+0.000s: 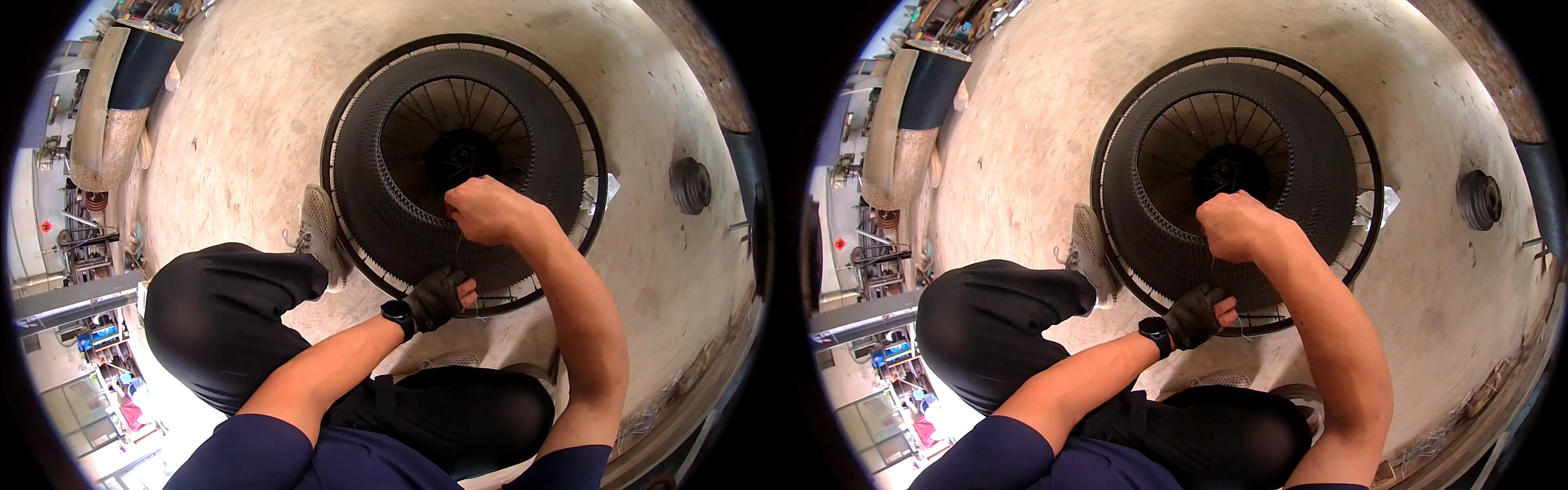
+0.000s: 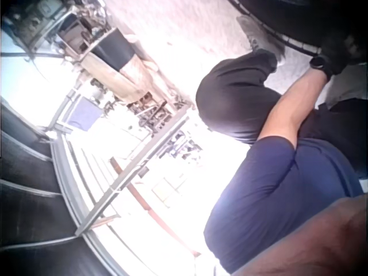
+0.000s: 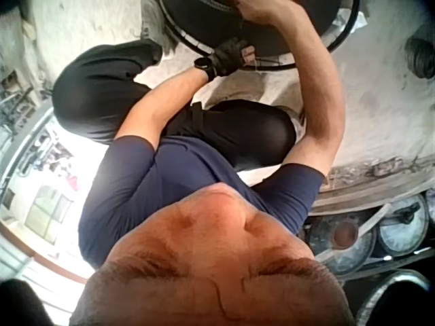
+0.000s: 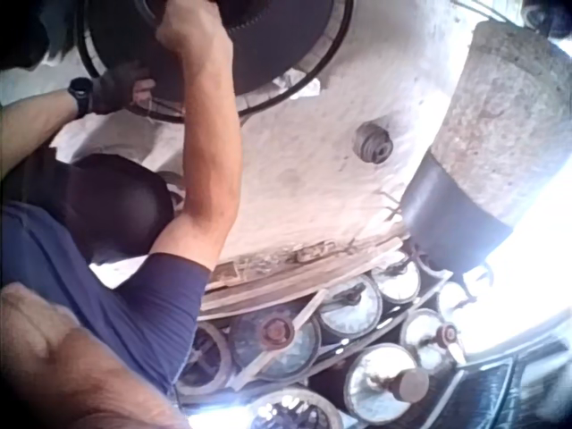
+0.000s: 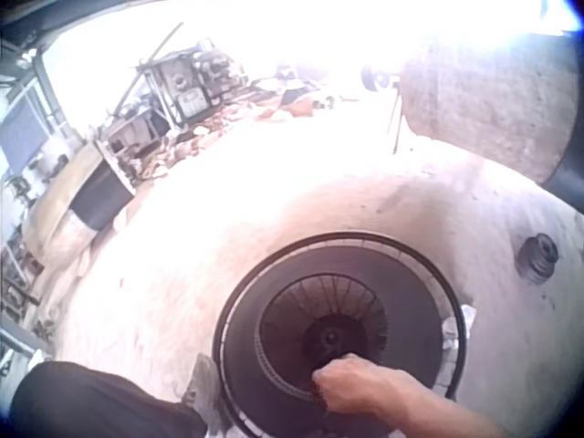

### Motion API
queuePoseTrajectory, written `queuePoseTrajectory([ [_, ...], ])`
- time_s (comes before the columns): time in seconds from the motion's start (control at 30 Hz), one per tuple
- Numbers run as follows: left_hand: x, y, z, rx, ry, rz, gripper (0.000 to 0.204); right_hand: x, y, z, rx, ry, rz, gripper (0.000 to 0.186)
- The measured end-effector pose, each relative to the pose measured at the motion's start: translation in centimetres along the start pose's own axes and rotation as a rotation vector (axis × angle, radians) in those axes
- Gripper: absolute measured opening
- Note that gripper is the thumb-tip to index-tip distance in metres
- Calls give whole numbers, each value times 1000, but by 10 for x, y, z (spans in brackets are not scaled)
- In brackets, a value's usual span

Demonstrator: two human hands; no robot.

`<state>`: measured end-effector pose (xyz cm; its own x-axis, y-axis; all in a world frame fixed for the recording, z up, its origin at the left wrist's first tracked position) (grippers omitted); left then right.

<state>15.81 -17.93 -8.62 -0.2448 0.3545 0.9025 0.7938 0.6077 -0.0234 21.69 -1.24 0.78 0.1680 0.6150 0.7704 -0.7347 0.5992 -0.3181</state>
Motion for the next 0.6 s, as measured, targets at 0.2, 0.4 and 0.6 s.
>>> queuePoseTrajectory([
  [0.2,13,-2,-10,-84,64,-17,20,9,-6,2,-30,-61,25,14],
  [0.4,15,2,-8,-101,106,56,23,10,-12,-4,-37,-43,-30,19],
  [0.6,7,0,0,11,-93,-88,12,16,-26,-4,21,-102,-185,11],
])
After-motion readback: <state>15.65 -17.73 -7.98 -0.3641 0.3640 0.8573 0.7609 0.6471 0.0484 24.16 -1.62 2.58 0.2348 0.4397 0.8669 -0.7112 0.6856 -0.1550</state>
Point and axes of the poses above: each hand's wrist, its own y-axis towards the middle knuckle, its own x-axis out of the back of the hand, z = x × y, the point moved 8 cm from there along y, towards the middle knuckle, and after that the axes turned 7 degrees about x, right-handed, at the moved point
